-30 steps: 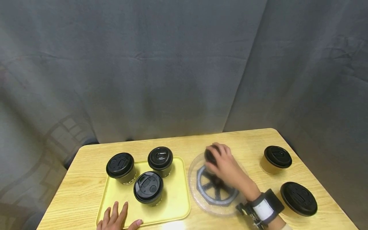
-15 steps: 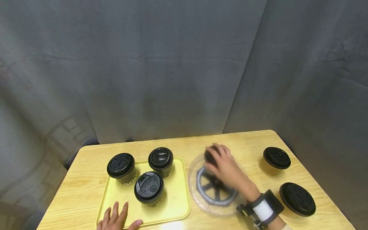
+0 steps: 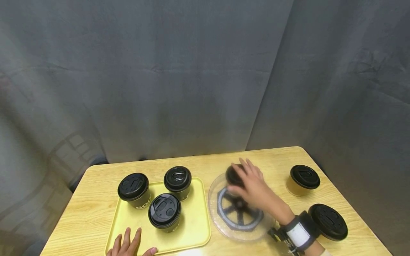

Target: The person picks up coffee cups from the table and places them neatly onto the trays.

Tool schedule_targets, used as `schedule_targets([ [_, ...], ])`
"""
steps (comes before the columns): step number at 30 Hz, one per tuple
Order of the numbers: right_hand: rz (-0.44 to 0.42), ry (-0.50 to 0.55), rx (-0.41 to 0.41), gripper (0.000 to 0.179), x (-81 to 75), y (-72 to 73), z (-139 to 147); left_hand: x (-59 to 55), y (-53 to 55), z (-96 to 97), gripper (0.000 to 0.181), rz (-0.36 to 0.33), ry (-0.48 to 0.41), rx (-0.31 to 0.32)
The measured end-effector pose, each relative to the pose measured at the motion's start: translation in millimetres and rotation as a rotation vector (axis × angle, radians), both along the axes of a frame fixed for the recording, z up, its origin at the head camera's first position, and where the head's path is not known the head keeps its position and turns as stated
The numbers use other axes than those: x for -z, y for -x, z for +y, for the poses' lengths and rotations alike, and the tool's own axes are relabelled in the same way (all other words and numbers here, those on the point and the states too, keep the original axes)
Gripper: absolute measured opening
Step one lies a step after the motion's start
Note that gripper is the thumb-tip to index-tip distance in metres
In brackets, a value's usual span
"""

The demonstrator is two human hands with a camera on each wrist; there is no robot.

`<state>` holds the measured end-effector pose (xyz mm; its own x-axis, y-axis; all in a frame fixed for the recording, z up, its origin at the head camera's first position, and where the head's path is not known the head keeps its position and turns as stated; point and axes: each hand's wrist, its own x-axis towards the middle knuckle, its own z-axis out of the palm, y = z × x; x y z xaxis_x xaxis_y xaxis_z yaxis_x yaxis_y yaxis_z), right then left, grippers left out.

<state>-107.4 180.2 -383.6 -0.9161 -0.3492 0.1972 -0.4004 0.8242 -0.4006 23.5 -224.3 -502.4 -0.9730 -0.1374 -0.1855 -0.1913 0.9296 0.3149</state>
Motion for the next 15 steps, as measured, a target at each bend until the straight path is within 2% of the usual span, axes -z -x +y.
schedule_targets([
  [3, 0.049, -0.015, 0.005, 0.078, -6.7, -2.1, 18, 1.0, 0.4, 0.9, 0.097, -0.007, 0.004, 0.003],
  [7, 0.128, -0.048, 0.058, 0.073, -15.8, -3.3, 50, -0.2, 1.4, 0.8, 0.098, -0.027, 0.013, 0.008],
  [15, 0.136, -0.098, 0.149, 0.071, -33.8, -6.1, 96, -3.0, 3.1, 1.4, 0.099, -0.048, 0.020, 0.005],
])
